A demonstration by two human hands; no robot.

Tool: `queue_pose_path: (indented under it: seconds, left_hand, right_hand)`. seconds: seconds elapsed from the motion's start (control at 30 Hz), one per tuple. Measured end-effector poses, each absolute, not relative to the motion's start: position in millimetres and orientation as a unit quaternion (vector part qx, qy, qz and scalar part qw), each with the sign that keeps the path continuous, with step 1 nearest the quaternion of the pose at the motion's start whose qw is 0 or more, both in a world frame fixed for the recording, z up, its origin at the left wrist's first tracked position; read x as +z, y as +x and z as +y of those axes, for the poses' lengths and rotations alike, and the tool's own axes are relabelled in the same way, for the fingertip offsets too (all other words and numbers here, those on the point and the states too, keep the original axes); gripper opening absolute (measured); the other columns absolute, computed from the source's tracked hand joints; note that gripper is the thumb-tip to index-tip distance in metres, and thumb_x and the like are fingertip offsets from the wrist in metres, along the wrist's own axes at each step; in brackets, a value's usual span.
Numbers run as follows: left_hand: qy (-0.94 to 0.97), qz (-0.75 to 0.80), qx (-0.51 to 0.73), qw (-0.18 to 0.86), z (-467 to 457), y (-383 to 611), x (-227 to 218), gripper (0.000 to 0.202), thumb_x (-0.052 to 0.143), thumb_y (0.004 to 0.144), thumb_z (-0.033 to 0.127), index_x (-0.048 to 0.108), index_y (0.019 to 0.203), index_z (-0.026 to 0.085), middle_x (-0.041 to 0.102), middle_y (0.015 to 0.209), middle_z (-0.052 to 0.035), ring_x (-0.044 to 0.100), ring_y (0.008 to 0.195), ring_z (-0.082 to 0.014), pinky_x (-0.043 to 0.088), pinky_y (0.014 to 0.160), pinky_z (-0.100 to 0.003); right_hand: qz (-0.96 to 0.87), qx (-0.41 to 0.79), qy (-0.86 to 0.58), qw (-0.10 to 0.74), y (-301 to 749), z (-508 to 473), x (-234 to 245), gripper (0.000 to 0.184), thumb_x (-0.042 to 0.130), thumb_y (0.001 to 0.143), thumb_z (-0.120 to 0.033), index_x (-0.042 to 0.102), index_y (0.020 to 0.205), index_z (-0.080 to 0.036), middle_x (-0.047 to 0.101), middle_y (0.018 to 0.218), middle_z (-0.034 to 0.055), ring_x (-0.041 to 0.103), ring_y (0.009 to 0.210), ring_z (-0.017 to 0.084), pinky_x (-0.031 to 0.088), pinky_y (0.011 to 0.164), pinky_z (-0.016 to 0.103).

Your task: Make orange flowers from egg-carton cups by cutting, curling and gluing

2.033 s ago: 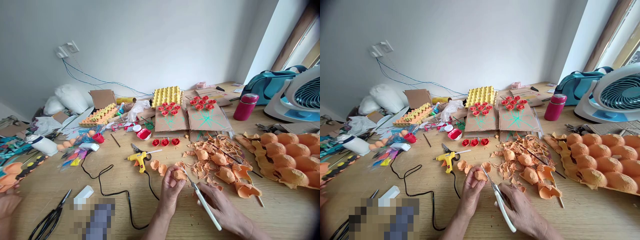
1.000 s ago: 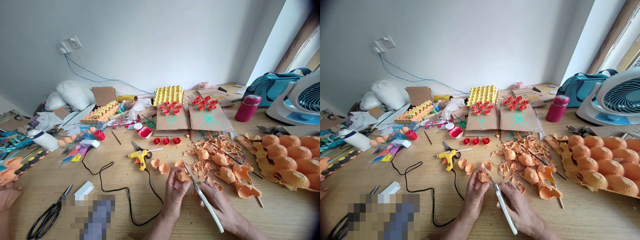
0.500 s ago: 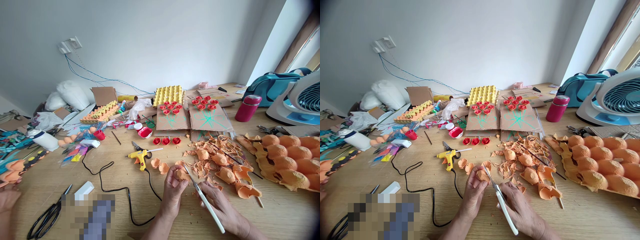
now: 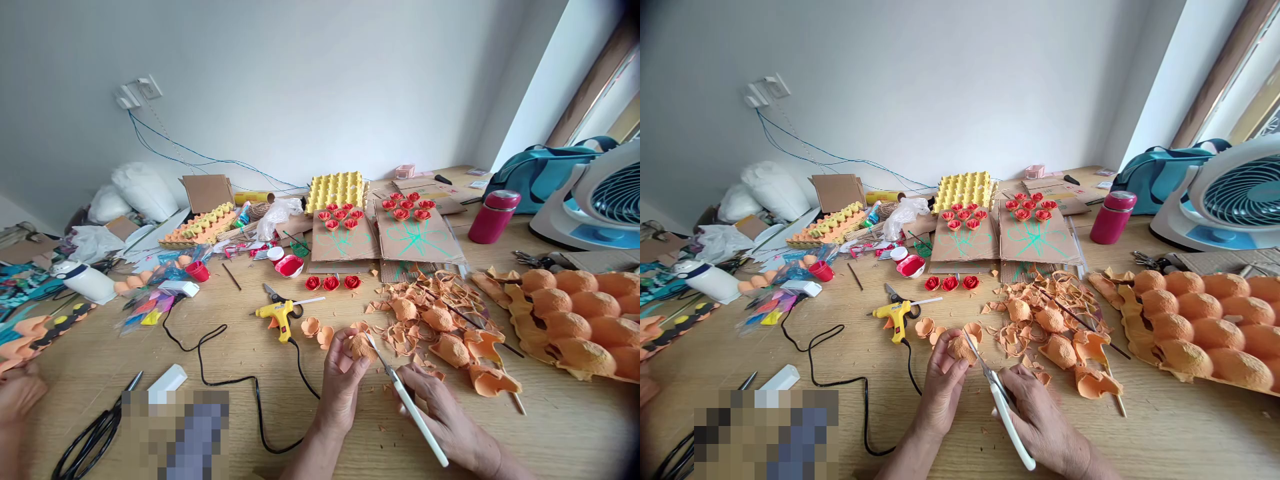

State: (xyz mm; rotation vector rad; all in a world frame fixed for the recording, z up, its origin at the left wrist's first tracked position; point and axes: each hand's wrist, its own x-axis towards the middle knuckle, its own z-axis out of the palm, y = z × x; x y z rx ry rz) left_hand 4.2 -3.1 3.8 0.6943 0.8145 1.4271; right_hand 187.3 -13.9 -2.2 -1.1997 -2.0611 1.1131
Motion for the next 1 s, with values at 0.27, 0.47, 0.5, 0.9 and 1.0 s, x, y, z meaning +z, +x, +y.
queue_pose_path:
  seconds: [0.27,0.47,0.5,0.9,1.0]
  left_hand:
    - [0.313,0.352,0.617,0.630,0,0,5,0.043,0.089,0.069,0.027,0.068,0.106,0.024,0.071,0.095,-0.0004,0.063,0.089,-0.0156,0.049,0.089,-0.028]
    - [0.320,0.343,0.614,0.634,1,0,3,0.044,0.089,0.071,0.028,0.067,0.109,0.023,0.072,0.098,-0.0028,0.064,0.091,-0.0166,0.049,0.089,-0.029]
    - [0.323,0.342,0.614,0.634,0,0,3,0.045,0.089,0.071,0.028,0.067,0.110,0.023,0.072,0.100,-0.0030,0.064,0.092,-0.0166,0.049,0.089,-0.029]
    - [0.475,0.338,0.536,0.610,-5,6,-17,0.045,0.082,0.081,0.030,0.060,0.120,0.021,0.069,0.106,-0.0066,0.063,0.096,-0.0199,0.049,0.090,-0.033]
    - [0.519,0.353,0.514,0.585,-6,6,-18,0.044,0.080,0.083,0.029,0.060,0.121,0.021,0.068,0.107,-0.0070,0.061,0.098,-0.0205,0.046,0.092,-0.034]
  right_hand:
    - [-0.756,0.404,-0.447,0.257,190,-13,-11,0.039,0.053,0.096,-0.052,0.042,0.071,-0.023,0.053,0.071,-0.0003,0.046,0.070,0.019,0.038,0.067,0.032]
    - [-0.733,0.423,-0.445,0.293,190,-13,-15,0.036,0.061,0.094,-0.046,0.049,0.070,-0.022,0.054,0.070,-0.0014,0.046,0.068,0.017,0.037,0.066,0.030]
    - [-0.724,0.429,-0.446,0.304,189,-13,-14,0.035,0.062,0.093,-0.046,0.050,0.071,-0.021,0.055,0.070,-0.0012,0.047,0.069,0.017,0.037,0.066,0.030]
    - [-0.542,0.537,-0.452,0.463,184,-3,-12,0.044,0.070,0.081,-0.064,0.059,0.093,-0.024,0.059,0.077,-0.0010,0.049,0.063,0.015,0.045,0.058,0.027]
    - [-0.516,0.549,-0.448,0.481,184,-4,-11,0.042,0.076,0.078,-0.060,0.058,0.091,-0.024,0.052,0.073,-0.0038,0.046,0.063,0.014,0.044,0.059,0.026]
